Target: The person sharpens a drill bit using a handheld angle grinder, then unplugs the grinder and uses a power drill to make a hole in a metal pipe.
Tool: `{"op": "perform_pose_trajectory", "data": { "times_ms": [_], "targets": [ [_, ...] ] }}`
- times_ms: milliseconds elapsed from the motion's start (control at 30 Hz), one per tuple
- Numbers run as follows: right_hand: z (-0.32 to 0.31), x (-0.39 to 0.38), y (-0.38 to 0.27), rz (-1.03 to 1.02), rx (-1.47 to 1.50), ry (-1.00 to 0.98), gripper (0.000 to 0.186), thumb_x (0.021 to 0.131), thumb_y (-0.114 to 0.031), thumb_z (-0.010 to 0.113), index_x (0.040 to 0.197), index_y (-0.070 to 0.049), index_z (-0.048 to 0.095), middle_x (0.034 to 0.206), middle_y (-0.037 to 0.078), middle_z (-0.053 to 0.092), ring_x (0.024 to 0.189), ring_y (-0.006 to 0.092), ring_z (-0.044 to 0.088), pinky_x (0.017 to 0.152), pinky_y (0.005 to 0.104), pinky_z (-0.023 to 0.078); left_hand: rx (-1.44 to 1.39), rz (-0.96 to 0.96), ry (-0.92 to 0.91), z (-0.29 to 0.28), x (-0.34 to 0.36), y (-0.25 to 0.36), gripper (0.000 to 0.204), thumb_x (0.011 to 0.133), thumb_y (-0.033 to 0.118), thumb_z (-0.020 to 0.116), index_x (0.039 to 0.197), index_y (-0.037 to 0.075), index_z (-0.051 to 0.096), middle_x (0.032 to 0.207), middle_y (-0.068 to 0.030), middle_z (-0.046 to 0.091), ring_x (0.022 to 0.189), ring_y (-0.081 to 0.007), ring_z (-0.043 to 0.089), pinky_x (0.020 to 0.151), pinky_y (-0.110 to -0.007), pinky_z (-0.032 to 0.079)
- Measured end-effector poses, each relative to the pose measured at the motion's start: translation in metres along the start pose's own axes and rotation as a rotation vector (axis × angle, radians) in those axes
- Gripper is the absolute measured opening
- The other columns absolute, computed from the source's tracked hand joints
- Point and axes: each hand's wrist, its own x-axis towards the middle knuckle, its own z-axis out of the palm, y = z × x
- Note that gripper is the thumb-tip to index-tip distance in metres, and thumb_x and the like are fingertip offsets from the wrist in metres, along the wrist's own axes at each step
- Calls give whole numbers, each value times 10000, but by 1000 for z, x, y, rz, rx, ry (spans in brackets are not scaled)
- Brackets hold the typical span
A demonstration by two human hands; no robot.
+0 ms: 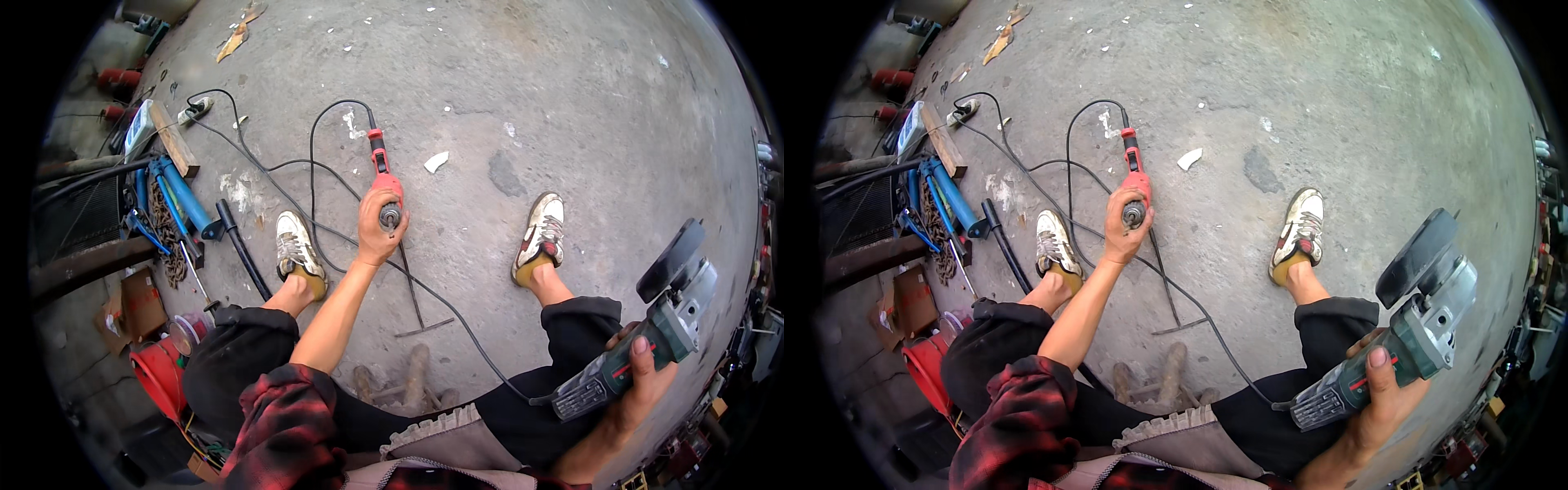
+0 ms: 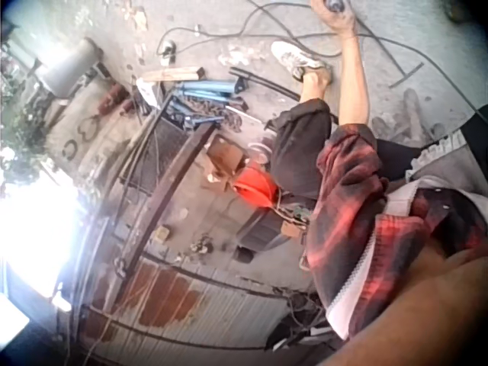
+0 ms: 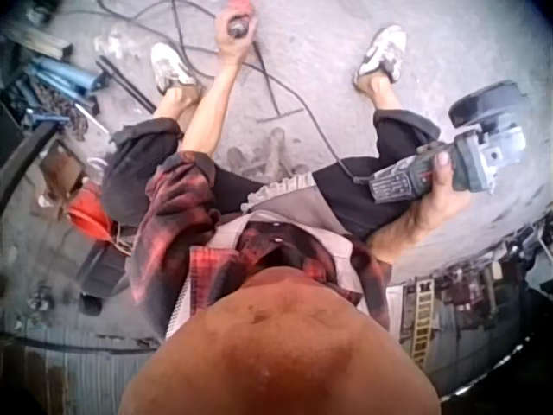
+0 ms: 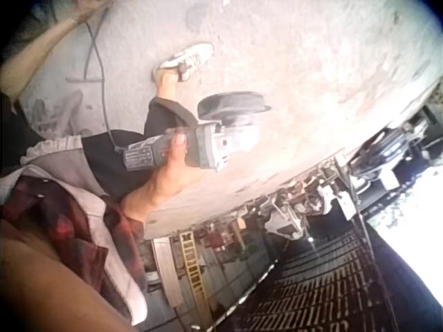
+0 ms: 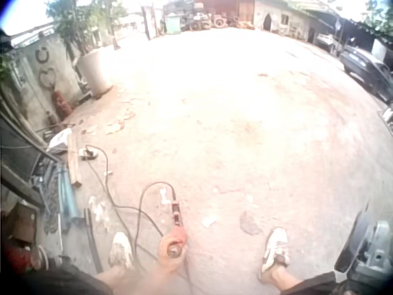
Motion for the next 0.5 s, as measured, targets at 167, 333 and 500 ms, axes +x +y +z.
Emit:
{"op": "perform_pose_trajectory", "data": {
  "times_ms": [167,333,500],
  "targets": [
    [10,0,1,47,-71,-41,451,862,-301,777,1078,49,592,864,148,662,707,202,658,635,299,524,-93,-155,383,25,-13,1,234,804,41,789,981,58,637,1057,-97,675,1121,-311,628,995,-424,488],
    [22,-2,-6,26,-41,-115,405,863,-299,776,1032,31,616,839,129,680,693,181,656,632,285,516,-725,-495,228,-15,29,19,174,813,-14,763,905,23,620,926,-46,662,768,-99,628,687,-274,530],
    [32,-16,-21,-78,66,-215,397,852,-276,792,1043,23,615,841,117,678,710,167,653,648,287,515,-548,-406,-35,-113,91,92,180,788,101,790,869,47,639,759,-3,638,699,-86,596,762,-271,533]
  ]
}}
